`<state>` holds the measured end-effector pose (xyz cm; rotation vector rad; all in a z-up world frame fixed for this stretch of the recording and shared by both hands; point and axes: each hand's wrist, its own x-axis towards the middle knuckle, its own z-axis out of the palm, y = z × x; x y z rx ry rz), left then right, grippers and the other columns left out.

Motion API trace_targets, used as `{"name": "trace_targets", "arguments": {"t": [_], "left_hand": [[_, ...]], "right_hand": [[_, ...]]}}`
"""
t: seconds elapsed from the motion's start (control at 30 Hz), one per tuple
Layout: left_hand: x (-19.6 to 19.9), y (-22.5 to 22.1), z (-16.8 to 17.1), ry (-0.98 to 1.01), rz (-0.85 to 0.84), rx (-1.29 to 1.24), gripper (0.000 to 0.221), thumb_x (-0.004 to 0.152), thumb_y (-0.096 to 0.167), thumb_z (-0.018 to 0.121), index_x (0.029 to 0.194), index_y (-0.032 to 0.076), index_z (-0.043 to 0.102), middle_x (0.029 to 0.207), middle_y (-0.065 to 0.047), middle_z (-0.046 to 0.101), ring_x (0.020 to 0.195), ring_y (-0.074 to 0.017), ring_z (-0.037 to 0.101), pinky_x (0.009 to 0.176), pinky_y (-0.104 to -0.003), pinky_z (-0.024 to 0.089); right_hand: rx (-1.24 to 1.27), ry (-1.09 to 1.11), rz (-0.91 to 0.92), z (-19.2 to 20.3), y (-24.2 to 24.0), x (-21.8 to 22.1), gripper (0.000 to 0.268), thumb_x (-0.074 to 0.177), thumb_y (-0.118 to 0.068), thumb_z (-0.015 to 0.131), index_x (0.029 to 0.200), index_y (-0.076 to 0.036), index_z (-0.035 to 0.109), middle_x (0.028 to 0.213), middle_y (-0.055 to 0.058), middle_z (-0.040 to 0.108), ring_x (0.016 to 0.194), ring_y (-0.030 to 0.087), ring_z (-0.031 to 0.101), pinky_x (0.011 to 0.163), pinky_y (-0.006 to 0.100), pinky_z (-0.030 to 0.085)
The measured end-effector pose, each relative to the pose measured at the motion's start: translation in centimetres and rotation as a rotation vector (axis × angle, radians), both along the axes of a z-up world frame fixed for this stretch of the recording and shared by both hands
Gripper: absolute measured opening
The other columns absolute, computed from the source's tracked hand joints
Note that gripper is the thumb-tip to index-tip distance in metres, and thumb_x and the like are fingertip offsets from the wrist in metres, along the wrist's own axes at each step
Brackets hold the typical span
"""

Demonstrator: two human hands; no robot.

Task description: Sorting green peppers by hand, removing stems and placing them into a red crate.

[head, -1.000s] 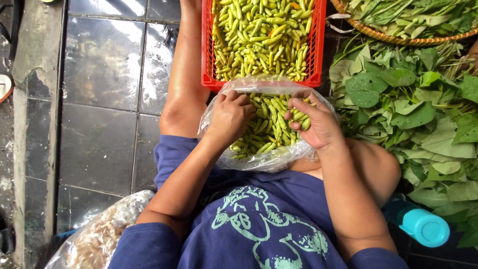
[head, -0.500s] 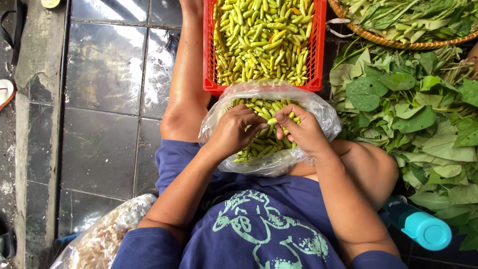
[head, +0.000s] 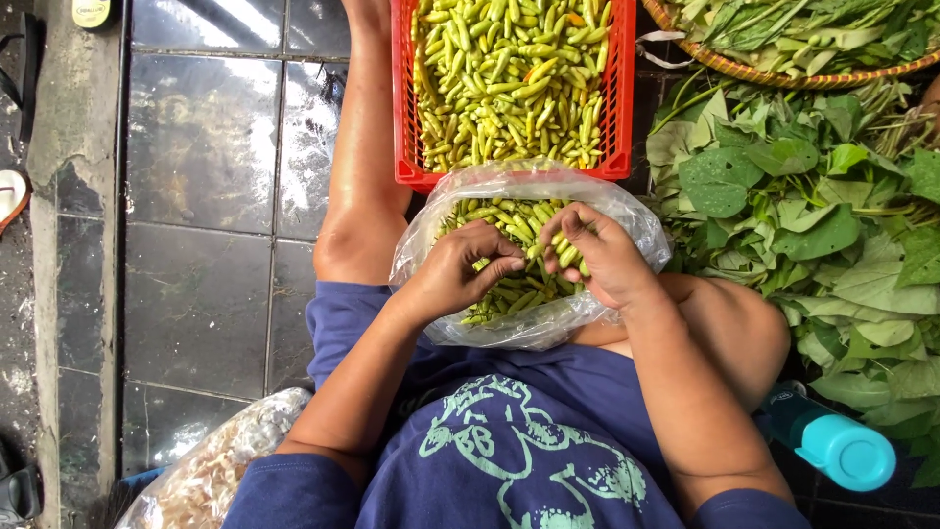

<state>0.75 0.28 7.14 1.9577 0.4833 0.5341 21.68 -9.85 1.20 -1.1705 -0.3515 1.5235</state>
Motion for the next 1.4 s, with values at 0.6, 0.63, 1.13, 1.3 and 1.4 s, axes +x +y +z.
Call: {"name": "trace_targets", "arguments": {"t": [0.6,0.63,1.13,1.3,1.4], "left_hand": [[2.5,1.7,-4.6,0.386,0.140,0.588,0.024,0.083,0.023,0.078,0.103,0.013,0.070,0.094,-0.006,0.062,0.085,-0.0307,0.067,0.069,-0.042,0.058],[2.9,1.8,-5.0,0.371,0.133,0.660,0.015,0.086,0.022,0.074,0.097,0.014,0.069,0.096,-0.005,0.061,0.085,-0.0287,0.066,0.069,-0.038,0.057],[1.7,-0.7,-3.5,0.111,0.380,-0.061,0.014,0.097,0.026,0.072,0.096,0.013,0.067,0.077,-0.006,0.069,0.072,-0.0222,0.071,0.066,-0.033,0.056],[1.9,-1.6,-2.3,0.090,0.368,-0.083,0.017,0.101,0.025,0.066,0.099,0.009,0.060,0.079,-0.015,0.068,0.073,-0.0306,0.071,0.065,-0.038,0.055],[1.9,-2.0,-1.7,0.067,0.343,-0.074,0.015,0.101,0.021,0.065,0.100,0.006,0.060,0.083,-0.018,0.070,0.076,-0.0345,0.072,0.067,-0.040,0.057]], "right_hand": [[0.146,0.307,-0.084,-0.2,-0.2,2.3,0.013,0.095,-0.017,0.066,0.107,-0.012,0.067,0.098,0.015,0.072,0.084,0.030,0.075,0.054,0.023,0.051],[0.159,0.319,-0.112,0.3,-0.2,2.2,0.013,0.095,-0.015,0.066,0.107,-0.010,0.067,0.101,0.016,0.072,0.087,0.031,0.076,0.056,0.023,0.053],[0.034,-0.102,0.045,-0.1,0.0,-0.2,0.018,0.094,-0.008,0.075,0.110,-0.003,0.067,0.092,0.014,0.066,0.078,0.021,0.069,0.051,0.020,0.057],[0.042,-0.108,0.060,0.3,-0.3,-1.4,0.032,0.091,-0.011,0.079,0.117,-0.001,0.063,0.086,0.010,0.065,0.071,0.013,0.066,0.047,0.015,0.050],[-0.019,0.003,0.038,0.8,0.0,-1.1,0.025,0.096,-0.017,0.074,0.116,-0.004,0.065,0.084,0.004,0.063,0.069,0.009,0.064,0.047,0.012,0.047]]}}
